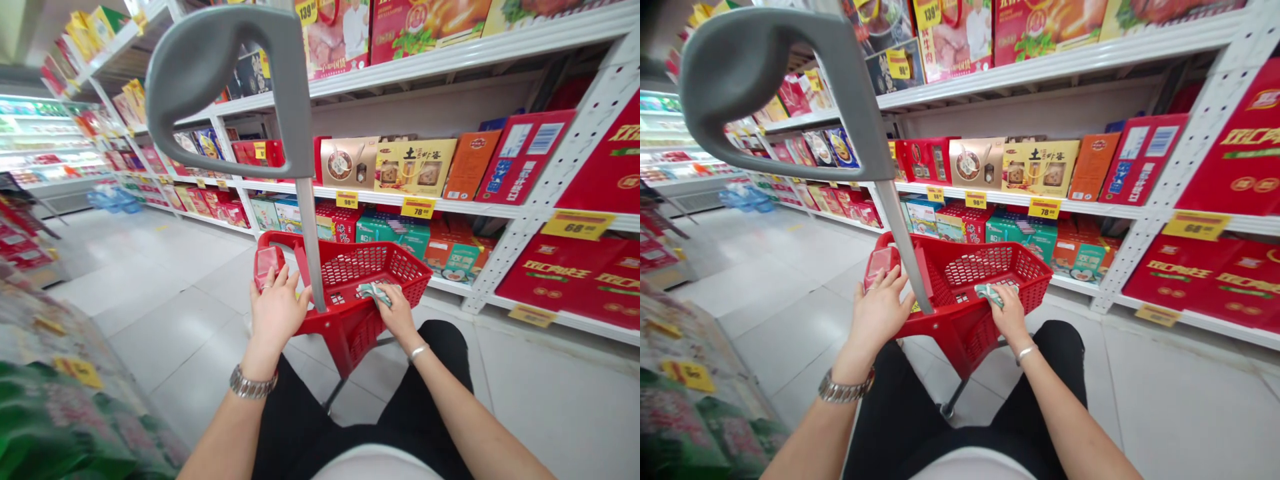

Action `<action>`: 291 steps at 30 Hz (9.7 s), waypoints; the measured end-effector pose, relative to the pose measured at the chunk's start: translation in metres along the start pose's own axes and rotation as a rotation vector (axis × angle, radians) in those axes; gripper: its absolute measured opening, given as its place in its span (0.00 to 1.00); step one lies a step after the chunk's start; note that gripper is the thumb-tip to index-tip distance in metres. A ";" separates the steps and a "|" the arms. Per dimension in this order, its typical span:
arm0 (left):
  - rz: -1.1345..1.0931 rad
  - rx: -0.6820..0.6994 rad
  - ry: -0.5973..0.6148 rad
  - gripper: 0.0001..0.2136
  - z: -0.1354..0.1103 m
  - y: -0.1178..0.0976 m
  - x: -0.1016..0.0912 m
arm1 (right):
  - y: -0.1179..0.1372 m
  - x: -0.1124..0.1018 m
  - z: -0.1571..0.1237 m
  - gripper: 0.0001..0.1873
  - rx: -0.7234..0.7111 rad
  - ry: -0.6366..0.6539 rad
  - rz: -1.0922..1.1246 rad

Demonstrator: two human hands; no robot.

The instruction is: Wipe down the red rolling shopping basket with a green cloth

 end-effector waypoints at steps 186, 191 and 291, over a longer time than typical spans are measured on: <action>-0.276 -0.071 0.029 0.22 -0.032 0.050 0.158 | 0.094 0.095 -0.023 0.18 -0.410 0.521 -0.395; -0.204 -0.003 -0.002 0.23 -0.040 0.044 0.155 | 0.081 0.079 -0.024 0.23 -0.432 0.548 -0.428; -0.403 0.416 -0.333 0.20 -0.025 -0.077 0.021 | 0.018 -0.041 0.154 0.18 -0.027 0.380 -0.449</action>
Point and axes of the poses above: each hand's wrist, its own z-axis towards the middle knuckle, its own x-axis out of the palm, y = z × x, the point moved 7 cm from there along z, towards the middle knuckle, and after that the axes turned 2 degrees about -z, right-handed, at the moved point
